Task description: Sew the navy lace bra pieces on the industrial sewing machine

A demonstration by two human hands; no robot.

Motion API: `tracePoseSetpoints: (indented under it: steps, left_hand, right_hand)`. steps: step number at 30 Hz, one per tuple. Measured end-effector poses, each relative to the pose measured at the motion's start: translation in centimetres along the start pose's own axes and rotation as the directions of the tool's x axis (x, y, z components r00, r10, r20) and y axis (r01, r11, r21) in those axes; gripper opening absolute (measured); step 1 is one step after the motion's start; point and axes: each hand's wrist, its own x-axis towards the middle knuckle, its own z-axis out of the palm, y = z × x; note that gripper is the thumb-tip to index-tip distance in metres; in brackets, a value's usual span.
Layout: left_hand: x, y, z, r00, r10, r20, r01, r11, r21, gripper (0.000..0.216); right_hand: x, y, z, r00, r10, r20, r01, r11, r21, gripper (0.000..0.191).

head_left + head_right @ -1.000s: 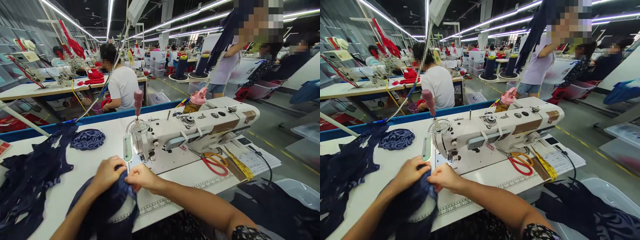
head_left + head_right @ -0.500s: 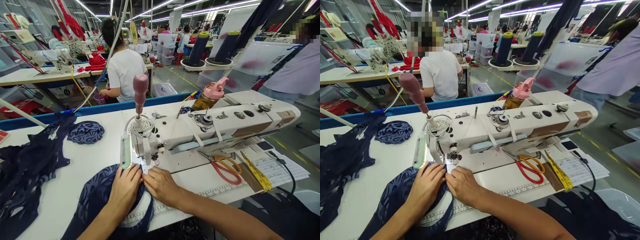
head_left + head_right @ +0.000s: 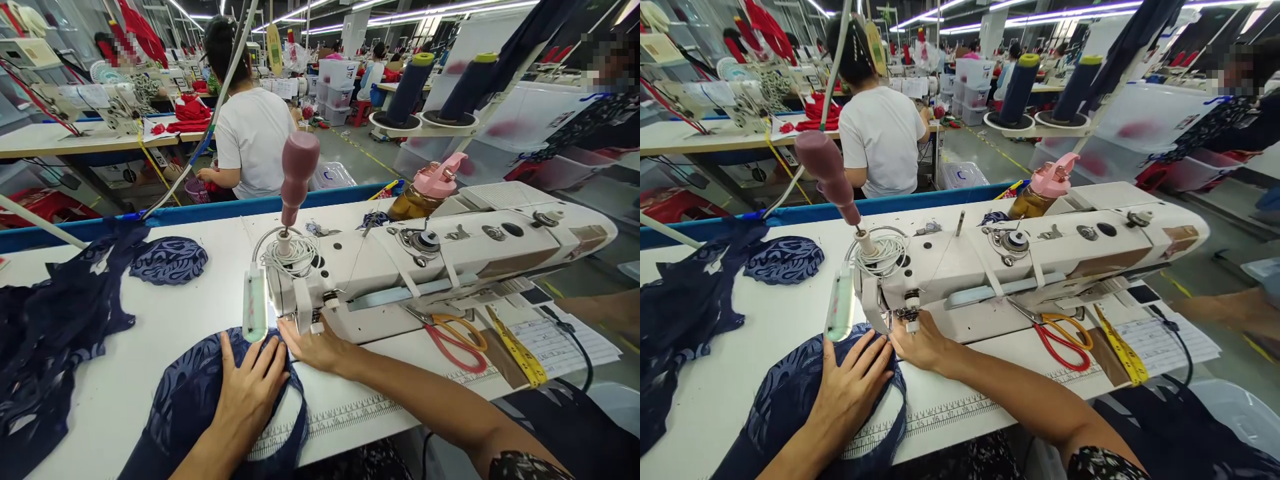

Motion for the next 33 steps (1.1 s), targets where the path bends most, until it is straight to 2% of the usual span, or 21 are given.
tracePoseSetpoints:
  steps: [2,5,10,12,15,18,26,33]
  left_hand:
    - [-0.1,-0.3,0.0,1.0,-0.012,0.026,0.012,1.0,-0.015,0.027]
    - [0.0,-0.4,0.0,0.998,-0.003,0.057,0.004,1.0,-0.015,0.029]
    - [0.5,-0.1,0.2,0.997,-0.032,0.075,0.031,0.999,0.005,0.03]
    - [0.8,-0.1,0.3,0.995,-0.024,0.1,0.023,1.0,0.011,0.031]
    - [1.4,-0.3,0.4,0.989,-0.027,0.148,0.026,1.0,0.005,0.033]
    - [2.0,-0.7,0.7,0.985,-0.009,0.173,0.011,1.0,-0.011,0.033]
    - [1.9,-0.9,1.4,0.985,-0.009,0.173,0.015,0.999,-0.032,0.035]
    - [1.9,-0.9,1.5,0.986,-0.059,0.158,0.075,0.992,-0.096,0.038]
  right_hand:
    - [-0.9,0.5,-0.8,0.999,-0.031,0.04,0.033,0.999,-0.041,0.017]
    - [-1.8,1.0,-1.8,0.997,-0.056,0.055,0.061,0.994,-0.092,0.027]
    - [-2.0,1.2,-1.2,0.987,-0.16,-0.014,0.154,0.967,-0.201,0.04]
    - [-2.0,1.3,-0.8,0.981,-0.187,-0.06,0.17,0.962,-0.212,0.036]
    - [-2.1,1.7,-0.5,0.969,-0.196,-0.151,0.162,0.963,-0.215,0.027]
    - [-2.4,2.0,-0.5,0.96,-0.188,-0.207,0.14,0.965,-0.223,0.037]
    - [-2.4,2.0,-0.3,0.944,-0.204,-0.26,0.151,0.966,-0.21,0.038]
    - [-2.4,2.2,-0.4,0.918,-0.247,-0.309,0.191,0.961,-0.202,0.035]
